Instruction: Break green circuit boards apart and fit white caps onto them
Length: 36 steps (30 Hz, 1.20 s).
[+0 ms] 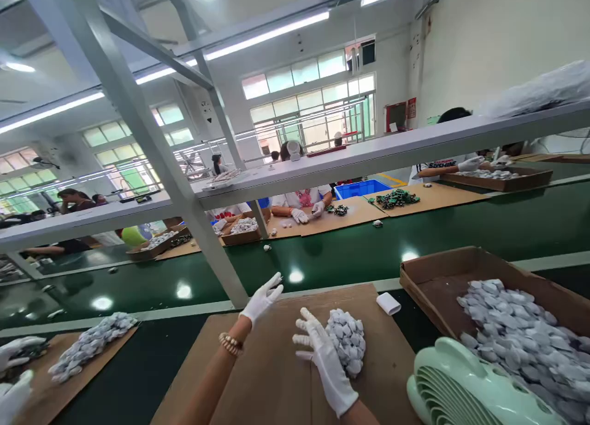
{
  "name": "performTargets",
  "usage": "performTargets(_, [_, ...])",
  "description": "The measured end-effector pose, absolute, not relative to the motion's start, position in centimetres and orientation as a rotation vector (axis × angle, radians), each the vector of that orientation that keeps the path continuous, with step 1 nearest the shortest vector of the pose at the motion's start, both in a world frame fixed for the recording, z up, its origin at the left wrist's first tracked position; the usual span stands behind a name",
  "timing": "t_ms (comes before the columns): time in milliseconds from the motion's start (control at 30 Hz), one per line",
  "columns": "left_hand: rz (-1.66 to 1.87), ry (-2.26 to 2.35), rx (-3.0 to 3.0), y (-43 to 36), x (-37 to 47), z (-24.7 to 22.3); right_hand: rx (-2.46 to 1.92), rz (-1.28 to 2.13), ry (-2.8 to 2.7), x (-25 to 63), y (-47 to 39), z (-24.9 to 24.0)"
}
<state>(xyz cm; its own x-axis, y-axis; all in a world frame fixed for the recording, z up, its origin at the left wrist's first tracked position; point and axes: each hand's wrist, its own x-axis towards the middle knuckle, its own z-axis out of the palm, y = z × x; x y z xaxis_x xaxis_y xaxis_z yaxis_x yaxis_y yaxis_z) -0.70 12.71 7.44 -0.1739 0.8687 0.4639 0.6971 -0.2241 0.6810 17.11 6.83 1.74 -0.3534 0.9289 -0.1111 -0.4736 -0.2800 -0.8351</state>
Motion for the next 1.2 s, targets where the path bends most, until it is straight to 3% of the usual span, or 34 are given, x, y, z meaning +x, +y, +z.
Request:
performTargets(133, [1.055, 1.341, 2.006, 2.2, 1.6, 6.4, -0.626, 1.701, -1.112, 15.7, 3.7, 3.3])
performTargets(233, [1.202, 1.328, 1.944, -3.3, 3.4, 5.6, -0.567, 1.825, -1.221, 14.3, 1.4, 4.7])
performTargets(800, [1.443, 1.239, 1.738, -14.7, 3.2, 4.1, -0.613, 1.822, -1.601, 12.5, -10.2, 3.1])
performTargets(967, [1.497, 1.135, 1.338, -20.3, -0.1, 2.7, -0.787, 1.346, -1.969, 16.1, -11.9, 2.4])
performTargets(1100, [1.576, 1.502, 0.638, -23.9, -3.4, -2.2, -0.729, 0.689, -2.555, 17.7, -12.5, -0.3])
performTargets(1200, [1.565, 1.737, 0.249, -24.6, -5.4, -5.3, -0.657, 0.384, -2.791, 17.3, -12.3, -3.0])
